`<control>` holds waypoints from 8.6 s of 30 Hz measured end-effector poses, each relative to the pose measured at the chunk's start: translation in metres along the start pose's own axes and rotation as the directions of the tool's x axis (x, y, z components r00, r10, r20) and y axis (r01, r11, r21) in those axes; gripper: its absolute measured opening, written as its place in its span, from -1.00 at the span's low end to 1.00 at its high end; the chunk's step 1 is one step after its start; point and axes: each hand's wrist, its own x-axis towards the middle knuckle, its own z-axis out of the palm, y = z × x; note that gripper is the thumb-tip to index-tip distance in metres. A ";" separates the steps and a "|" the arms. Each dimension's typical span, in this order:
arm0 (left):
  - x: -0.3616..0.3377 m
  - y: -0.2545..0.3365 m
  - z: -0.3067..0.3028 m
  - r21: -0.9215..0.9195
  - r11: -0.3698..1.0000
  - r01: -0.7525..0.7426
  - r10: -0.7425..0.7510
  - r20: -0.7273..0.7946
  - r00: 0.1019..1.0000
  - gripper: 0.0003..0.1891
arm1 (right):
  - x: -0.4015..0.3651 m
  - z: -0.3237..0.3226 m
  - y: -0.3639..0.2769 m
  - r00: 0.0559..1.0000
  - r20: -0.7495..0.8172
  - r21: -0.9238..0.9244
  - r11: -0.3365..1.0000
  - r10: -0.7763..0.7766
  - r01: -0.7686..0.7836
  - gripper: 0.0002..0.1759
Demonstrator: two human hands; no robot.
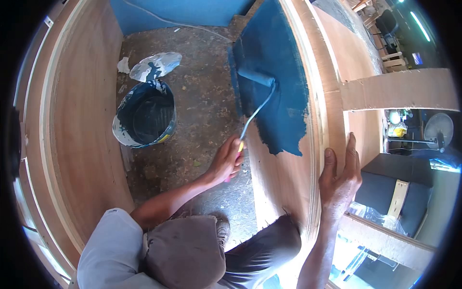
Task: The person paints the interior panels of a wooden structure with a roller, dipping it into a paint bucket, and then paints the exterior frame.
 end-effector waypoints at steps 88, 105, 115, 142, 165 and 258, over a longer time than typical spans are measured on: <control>-0.075 0.030 -0.057 0.744 0.650 -0.154 -0.034 0.231 0.972 -0.50 | 0.001 -0.002 0.007 0.993 0.013 0.174 0.978 0.117 -0.117 -0.54; -0.017 0.175 -0.003 0.760 0.285 -0.584 0.833 0.106 0.543 -0.46 | 0.002 -0.016 0.003 1.000 -0.017 0.205 0.979 0.019 -0.015 -0.49; 0.085 0.358 -0.030 0.852 -0.103 -0.514 0.878 0.320 0.355 -0.67 | 0.006 -0.020 -0.002 0.984 0.094 0.238 0.956 0.150 -0.169 -0.45; 0.144 0.362 -0.050 0.901 -0.131 -0.414 0.777 0.353 0.522 -0.64 | 0.008 -0.021 -0.007 0.977 0.101 0.228 0.951 0.188 -0.207 -0.45; 0.159 0.369 -0.077 0.894 -0.165 -0.417 0.743 0.391 0.544 -0.64 | 0.009 -0.017 -0.006 0.988 0.082 0.209 0.967 0.130 -0.145 -0.46; 0.168 0.363 -0.073 0.865 -0.208 -0.457 0.800 0.419 0.429 -0.64 | 0.010 -0.017 -0.011 0.986 0.095 0.143 0.978 0.137 -0.149 -0.43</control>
